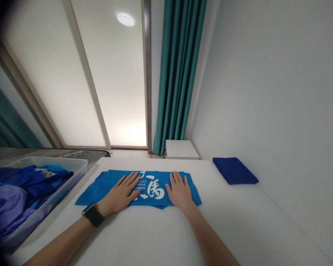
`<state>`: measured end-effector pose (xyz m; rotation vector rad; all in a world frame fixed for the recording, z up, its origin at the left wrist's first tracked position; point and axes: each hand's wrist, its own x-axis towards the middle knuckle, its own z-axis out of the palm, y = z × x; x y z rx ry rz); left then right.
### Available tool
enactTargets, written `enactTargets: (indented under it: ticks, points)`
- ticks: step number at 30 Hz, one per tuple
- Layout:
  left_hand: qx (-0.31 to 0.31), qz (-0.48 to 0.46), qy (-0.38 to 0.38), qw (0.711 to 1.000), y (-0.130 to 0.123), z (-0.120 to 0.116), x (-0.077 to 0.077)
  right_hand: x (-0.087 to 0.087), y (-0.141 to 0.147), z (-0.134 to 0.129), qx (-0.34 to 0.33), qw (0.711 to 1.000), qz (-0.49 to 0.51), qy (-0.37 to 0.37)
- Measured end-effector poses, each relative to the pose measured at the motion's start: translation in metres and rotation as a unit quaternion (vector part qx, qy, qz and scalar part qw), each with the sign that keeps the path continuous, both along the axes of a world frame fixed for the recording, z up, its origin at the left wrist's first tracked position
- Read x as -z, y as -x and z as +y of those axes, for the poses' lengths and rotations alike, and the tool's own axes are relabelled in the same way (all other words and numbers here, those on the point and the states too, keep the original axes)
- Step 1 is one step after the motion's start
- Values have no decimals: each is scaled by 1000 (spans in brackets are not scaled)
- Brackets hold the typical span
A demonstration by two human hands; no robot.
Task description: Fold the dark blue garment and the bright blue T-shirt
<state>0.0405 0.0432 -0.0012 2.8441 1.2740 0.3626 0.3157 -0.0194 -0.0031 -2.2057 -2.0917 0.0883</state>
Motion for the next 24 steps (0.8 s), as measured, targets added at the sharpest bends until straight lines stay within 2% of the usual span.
enactTargets:
  ticks: [3,9,16,20,24]
  points:
    - [-3,9,30,999,-5,-4,2,1,-13,-1,9,1000,-8,-3]
    - [-9,17,39,999,-2,-2,1,2,-41,-2,73,997,7,16]
    - [-3,3,25,1000,-2,-1,5,2,-49,-1,71,997,25,19]
    - [-16,-14,22,1000,13,12,-3,7,-51,-1,70,997,21,8]
    - [-64,-29,11,997,43,40,-17,13,-55,2,71,997,2,-8]
